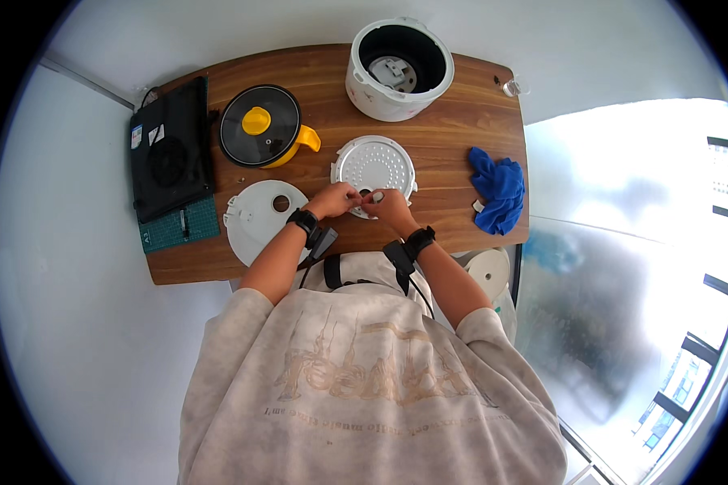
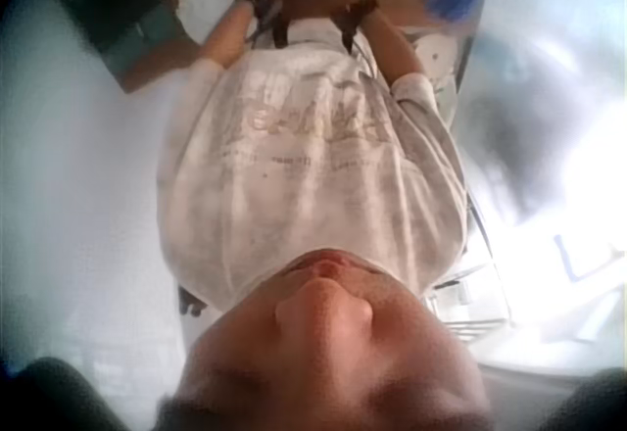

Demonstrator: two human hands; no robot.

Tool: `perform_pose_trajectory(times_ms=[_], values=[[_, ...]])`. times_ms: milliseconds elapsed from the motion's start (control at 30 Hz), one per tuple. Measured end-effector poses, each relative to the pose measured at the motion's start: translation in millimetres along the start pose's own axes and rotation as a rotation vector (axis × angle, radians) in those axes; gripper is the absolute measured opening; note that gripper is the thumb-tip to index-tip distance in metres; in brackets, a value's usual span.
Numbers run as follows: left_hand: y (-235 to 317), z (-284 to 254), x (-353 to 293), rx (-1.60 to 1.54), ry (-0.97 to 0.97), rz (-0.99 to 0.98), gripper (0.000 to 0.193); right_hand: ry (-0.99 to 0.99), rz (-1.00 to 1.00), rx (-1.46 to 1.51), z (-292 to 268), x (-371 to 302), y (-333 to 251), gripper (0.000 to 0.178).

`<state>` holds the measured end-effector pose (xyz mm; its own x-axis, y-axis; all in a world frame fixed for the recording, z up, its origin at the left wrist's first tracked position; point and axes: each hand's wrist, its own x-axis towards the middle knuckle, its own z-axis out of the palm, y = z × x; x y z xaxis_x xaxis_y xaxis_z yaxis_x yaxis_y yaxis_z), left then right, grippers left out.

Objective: The person uses a screwdriver to fasten a small metal piece onto a white plastic perforated lid. They then place the lid onto a white appliance base and insert a small white cylindrical component into the center.

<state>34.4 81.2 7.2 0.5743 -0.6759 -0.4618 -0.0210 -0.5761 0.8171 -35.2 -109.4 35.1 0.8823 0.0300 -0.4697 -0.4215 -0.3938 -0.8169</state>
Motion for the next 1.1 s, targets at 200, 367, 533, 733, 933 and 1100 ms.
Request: perform_pose_trajectory(times_ms=[200, 367, 533, 733, 933, 1100], values=[[-6.1, 3.3, -2.5, 0.033, 0.022, 0.134, 0.023, 0.065, -0.093, -0.209, 0.4, -2.8, -0.7, 0.017], [-15.8, 7.8, 1.1, -0.072, 0.019, 0.08, 0.031, 0.078, -0.21, -0.414, 3.7, -5.0, 3.6, 0.017], [-6.8, 3.5, -1.1, -0.151, -0.025, 0.037, 0.031, 0.038, -0.268, -0.488, 6.1, -4.9, 8.4, 0.017], [-11.1, 5.1, 0.2, -0.16, -0.027, 0.044, 0.031, 0.022, -0.267, -0.477, 8.4, -5.4, 4.9, 0.018], [-15.7, 7.9, 3.1, -0.193, -0.021, 0.021, 0.033, 0.009, -0.225, -0.491, 9.0, -7.5, 1.0, 0.017], [-13.8, 6.6, 1.8, -0.177, -0.025, 0.041, 0.033, 0.018, -0.237, -0.558, 12.3, -5.4, 3.5, 0.014]])
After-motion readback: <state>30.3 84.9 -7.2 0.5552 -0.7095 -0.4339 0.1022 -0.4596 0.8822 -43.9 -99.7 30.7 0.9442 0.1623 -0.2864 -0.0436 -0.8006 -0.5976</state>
